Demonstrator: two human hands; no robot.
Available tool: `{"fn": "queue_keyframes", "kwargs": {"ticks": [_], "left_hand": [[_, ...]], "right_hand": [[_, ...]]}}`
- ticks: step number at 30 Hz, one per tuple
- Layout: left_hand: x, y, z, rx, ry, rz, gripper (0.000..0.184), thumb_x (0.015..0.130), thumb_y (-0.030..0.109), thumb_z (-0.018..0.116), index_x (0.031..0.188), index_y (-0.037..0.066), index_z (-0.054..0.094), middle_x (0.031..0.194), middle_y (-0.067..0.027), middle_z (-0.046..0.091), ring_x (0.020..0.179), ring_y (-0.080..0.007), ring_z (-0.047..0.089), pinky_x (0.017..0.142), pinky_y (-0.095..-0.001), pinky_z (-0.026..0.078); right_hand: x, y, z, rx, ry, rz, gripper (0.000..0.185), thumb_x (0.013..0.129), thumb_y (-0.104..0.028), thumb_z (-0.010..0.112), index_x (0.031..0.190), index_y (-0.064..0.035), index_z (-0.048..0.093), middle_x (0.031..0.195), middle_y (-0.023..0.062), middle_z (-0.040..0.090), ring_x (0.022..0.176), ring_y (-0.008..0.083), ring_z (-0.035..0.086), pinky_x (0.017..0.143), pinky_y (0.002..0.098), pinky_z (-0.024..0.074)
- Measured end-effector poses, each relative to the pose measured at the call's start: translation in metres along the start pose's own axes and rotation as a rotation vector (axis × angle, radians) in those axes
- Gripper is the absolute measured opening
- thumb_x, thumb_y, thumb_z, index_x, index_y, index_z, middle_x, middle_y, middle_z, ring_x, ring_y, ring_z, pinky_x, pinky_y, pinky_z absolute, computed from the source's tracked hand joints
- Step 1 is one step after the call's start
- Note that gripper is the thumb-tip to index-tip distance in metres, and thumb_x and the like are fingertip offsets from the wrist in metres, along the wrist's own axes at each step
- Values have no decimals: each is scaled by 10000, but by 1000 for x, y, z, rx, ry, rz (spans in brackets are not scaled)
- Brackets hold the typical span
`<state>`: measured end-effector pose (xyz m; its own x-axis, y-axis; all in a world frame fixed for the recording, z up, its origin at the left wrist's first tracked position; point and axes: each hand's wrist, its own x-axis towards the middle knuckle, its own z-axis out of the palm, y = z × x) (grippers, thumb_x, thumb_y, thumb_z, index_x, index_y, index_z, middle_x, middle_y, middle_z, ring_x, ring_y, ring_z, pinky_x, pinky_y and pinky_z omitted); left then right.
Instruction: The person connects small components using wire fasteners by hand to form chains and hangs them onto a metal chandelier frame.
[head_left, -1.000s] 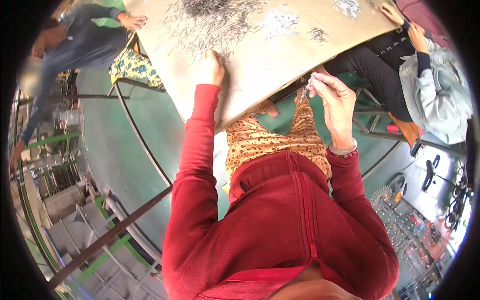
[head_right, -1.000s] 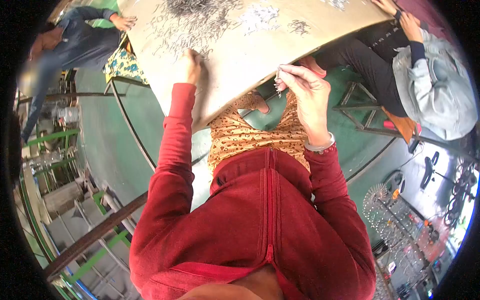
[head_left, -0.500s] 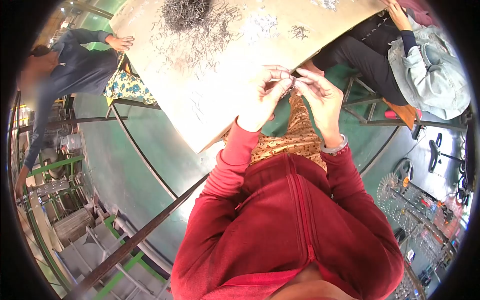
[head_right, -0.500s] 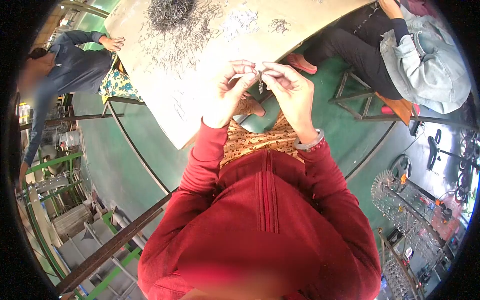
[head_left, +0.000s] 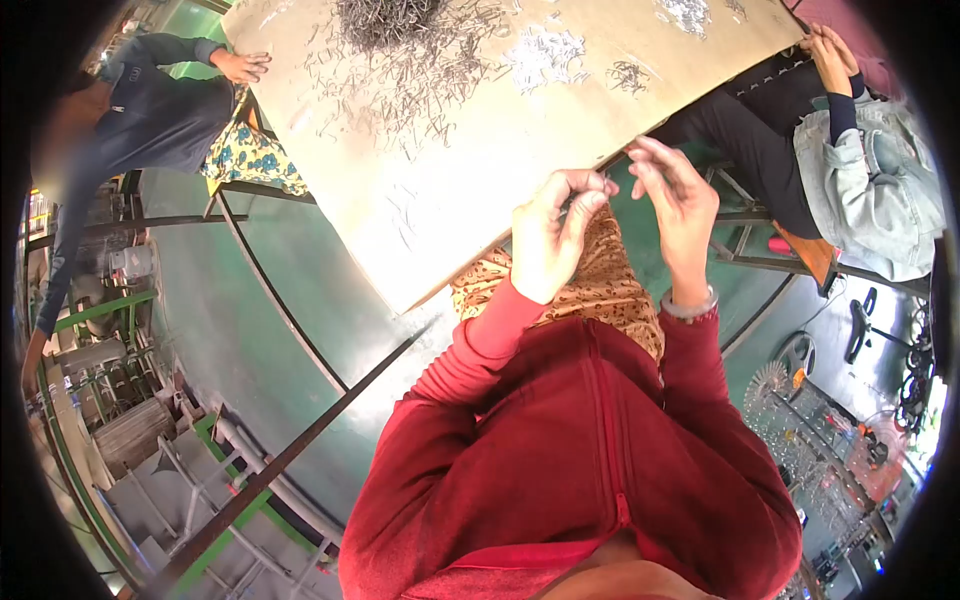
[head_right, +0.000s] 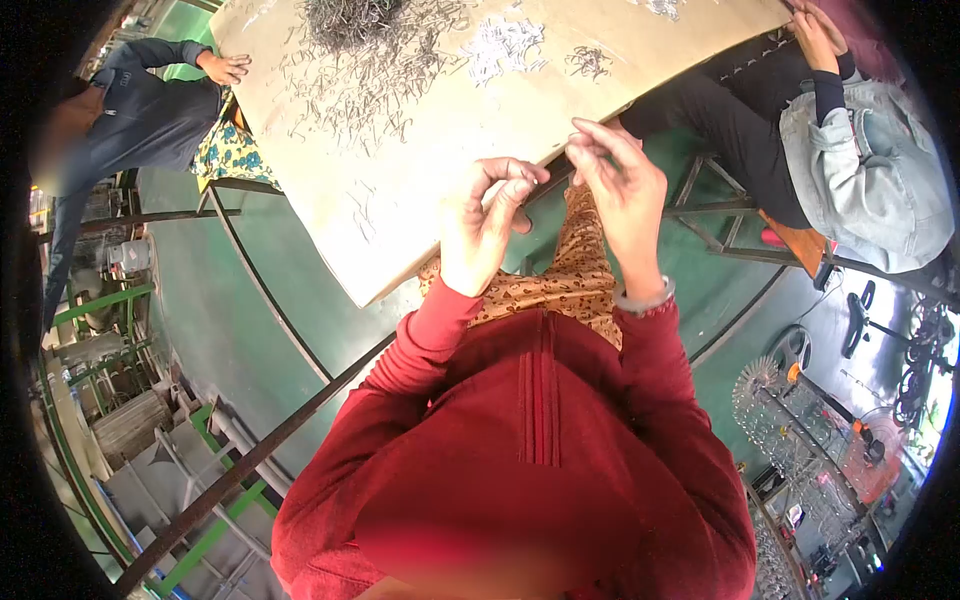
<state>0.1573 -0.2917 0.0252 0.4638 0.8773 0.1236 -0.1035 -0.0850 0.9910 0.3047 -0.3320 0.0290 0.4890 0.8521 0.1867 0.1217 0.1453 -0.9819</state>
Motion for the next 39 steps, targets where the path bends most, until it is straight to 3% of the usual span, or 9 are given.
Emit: {"fn": "queue_keyframes", "kwargs": {"ticks": [5, 11, 16, 20, 22, 23, 33, 36, 39], "left_hand": [[-3, 4, -6, -28, -30, -19, 119, 908, 80, 531, 985, -11, 531, 950, -114, 621, 707, -108, 590, 593, -230, 515], [4, 10, -12, -314, 34, -67, 95, 890, 17, 538, 981, -12, 539, 900, -81, 642, 864, -122, 596, 751, -245, 483], [7, 9, -18, -449, -10, -213, 106, 896, 1, 522, 1001, -10, 522, 915, -77, 615, 898, -120, 580, 811, -245, 464], [5, -2, -14, -411, -29, -90, 151, 909, 91, 522, 1030, 5, 494, 961, -128, 598, 794, -181, 605, 503, -310, 569], [3, -2, -11, -348, -11, -151, 132, 900, 47, 532, 1012, -19, 511, 931, -97, 605, 861, -138, 595, 698, -268, 513], [4, -1, -12, -310, 7, -175, 123, 895, 24, 537, 1004, -31, 519, 916, -81, 608, 895, -116, 591, 795, -247, 486], [9, 17, -9, 156, -3, -20, 112, 852, 38, 581, 949, -14, 559, 871, -121, 665, 836, -196, 665, 710, -292, 523], [7, 15, -9, 171, 5, 9, 131, 867, 99, 583, 964, 11, 565, 883, -99, 664, 619, -154, 615, 502, -272, 480], [11, 1, -10, 308, 56, 191, 130, 858, 113, 601, 950, 25, 579, 887, -99, 662, 590, -173, 619, 494, -295, 483]], "right_hand": [[77, 55, 37, -435, -386, -101, 191, 828, -105, 584, 960, 29, 615, 840, 129, 614, 720, 240, 601, 653, 352, 482], [85, 106, 77, -715, -177, -666, 74, 794, -38, 497, 841, 9, 465, 873, 206, 545, 879, 423, 488, 737, 449, 420], [103, 105, 75, -707, -385, -398, 139, 759, -16, 541, 897, 3, 531, 881, 195, 576, 849, 357, 547, 740, 397, 448], [102, 79, 63, -382, -350, -123, 197, 763, -29, 619, 958, -30, 646, 783, 94, 629, 704, 185, 600, 636, 287, 482], [84, 55, 43, -117, -357, 52, 286, 754, -84, 689, 1038, -59, 669, 772, 32, 641, 666, 57, 555, 602, 217, 474], [75, 36, 35, -61, -397, 68, 243, 779, -78, 669, 1018, -37, 673, 824, 41, 653, 688, 72, 568, 611, 215, 475], [22, -29, 9, 95, -286, 48, 192, 813, -10, 634, 997, 42, 655, 797, 42, 630, 677, 68, 560, 627, 198, 458], [21, -30, 7, 151, -276, 78, 191, 805, 6, 636, 991, 47, 654, 803, 50, 630, 673, 83, 561, 623, 206, 453], [24, -19, 4, 236, -273, 127, 184, 797, 19, 639, 977, 51, 655, 794, 58, 625, 666, 97, 560, 618, 214, 450]]}}
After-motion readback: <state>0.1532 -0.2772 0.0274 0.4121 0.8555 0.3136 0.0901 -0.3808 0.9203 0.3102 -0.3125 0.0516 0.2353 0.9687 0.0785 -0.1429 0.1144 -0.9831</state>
